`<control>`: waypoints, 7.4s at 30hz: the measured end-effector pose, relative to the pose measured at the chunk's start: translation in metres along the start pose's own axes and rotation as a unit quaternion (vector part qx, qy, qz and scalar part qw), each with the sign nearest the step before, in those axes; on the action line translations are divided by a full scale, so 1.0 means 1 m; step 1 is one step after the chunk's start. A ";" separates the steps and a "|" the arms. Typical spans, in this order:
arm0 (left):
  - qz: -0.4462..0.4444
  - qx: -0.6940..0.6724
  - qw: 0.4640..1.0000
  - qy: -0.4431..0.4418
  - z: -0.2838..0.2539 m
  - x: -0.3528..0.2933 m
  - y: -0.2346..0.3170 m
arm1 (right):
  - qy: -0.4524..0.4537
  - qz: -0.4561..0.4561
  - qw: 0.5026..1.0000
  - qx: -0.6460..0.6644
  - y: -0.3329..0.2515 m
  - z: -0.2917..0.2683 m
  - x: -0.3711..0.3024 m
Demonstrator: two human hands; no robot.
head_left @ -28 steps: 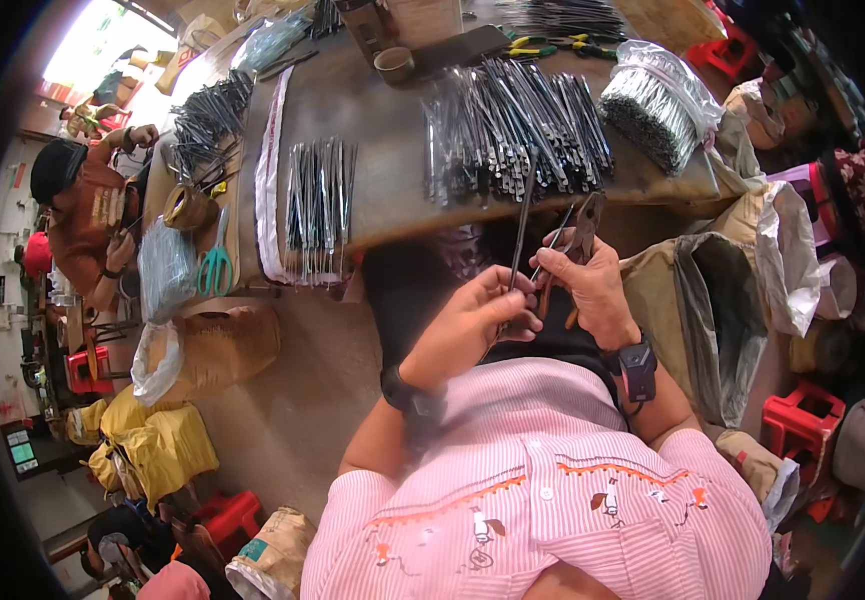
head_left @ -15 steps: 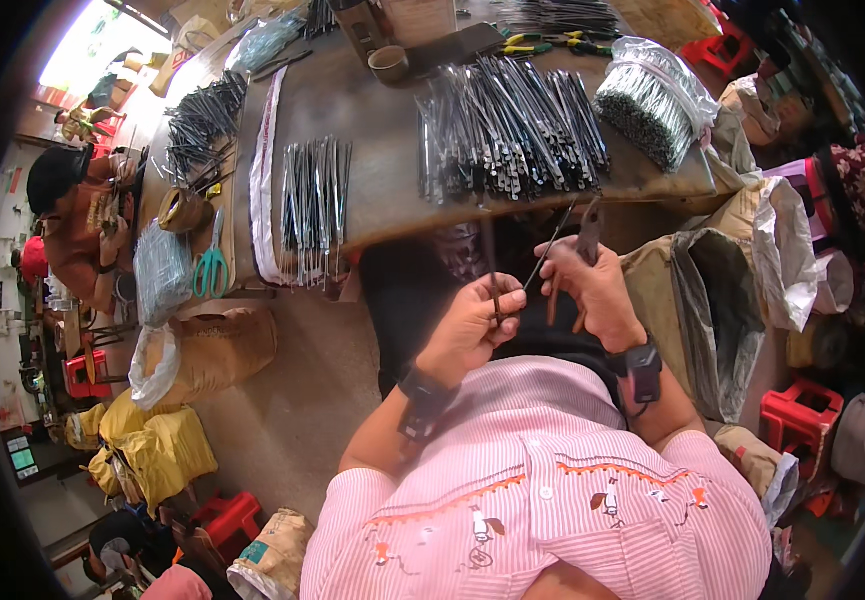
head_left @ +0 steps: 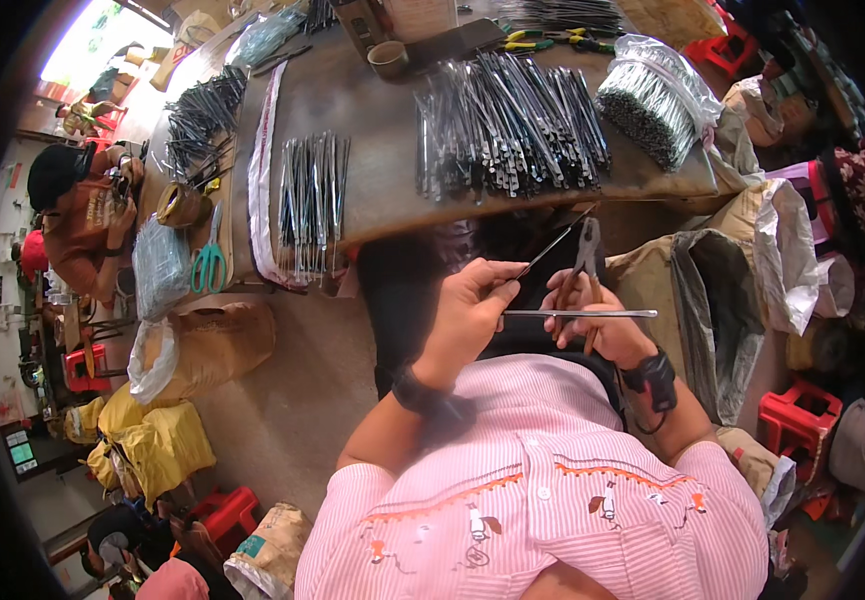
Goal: The person repeatedly picks up thin metal rods from a table, uses pliers to cut each rod near one end, and places the cut pieces back on the table. The process is continuous and repetitive throughout the clip.
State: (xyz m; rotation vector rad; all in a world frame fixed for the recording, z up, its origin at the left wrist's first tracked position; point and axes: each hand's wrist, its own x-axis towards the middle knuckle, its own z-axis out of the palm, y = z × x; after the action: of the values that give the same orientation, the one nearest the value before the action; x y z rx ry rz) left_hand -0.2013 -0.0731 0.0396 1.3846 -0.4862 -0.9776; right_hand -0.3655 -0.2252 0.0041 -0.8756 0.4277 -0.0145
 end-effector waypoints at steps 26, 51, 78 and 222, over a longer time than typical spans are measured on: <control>0.001 0.067 0.998 0.019 -0.005 0.000 0.009 | 0.086 -0.154 0.799 -0.575 -0.018 0.014 0.009; 0.186 0.476 0.771 0.380 -0.152 0.048 0.009 | 0.101 -0.088 0.903 -0.409 -0.011 0.013 0.034; 0.020 0.389 0.903 0.183 -0.129 0.144 -0.002 | 0.139 -0.065 0.974 -0.164 -0.024 0.001 0.010; -0.205 -0.218 0.950 -0.086 -0.001 0.023 -0.007 | 0.153 -0.151 0.974 -0.076 -0.030 0.035 0.035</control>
State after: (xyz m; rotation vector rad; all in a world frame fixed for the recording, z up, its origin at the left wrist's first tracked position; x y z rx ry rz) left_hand -0.1902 -0.0900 0.0271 1.0176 -0.0898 -1.4548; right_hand -0.3156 -0.2247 0.0336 -1.0885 0.5839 -0.4061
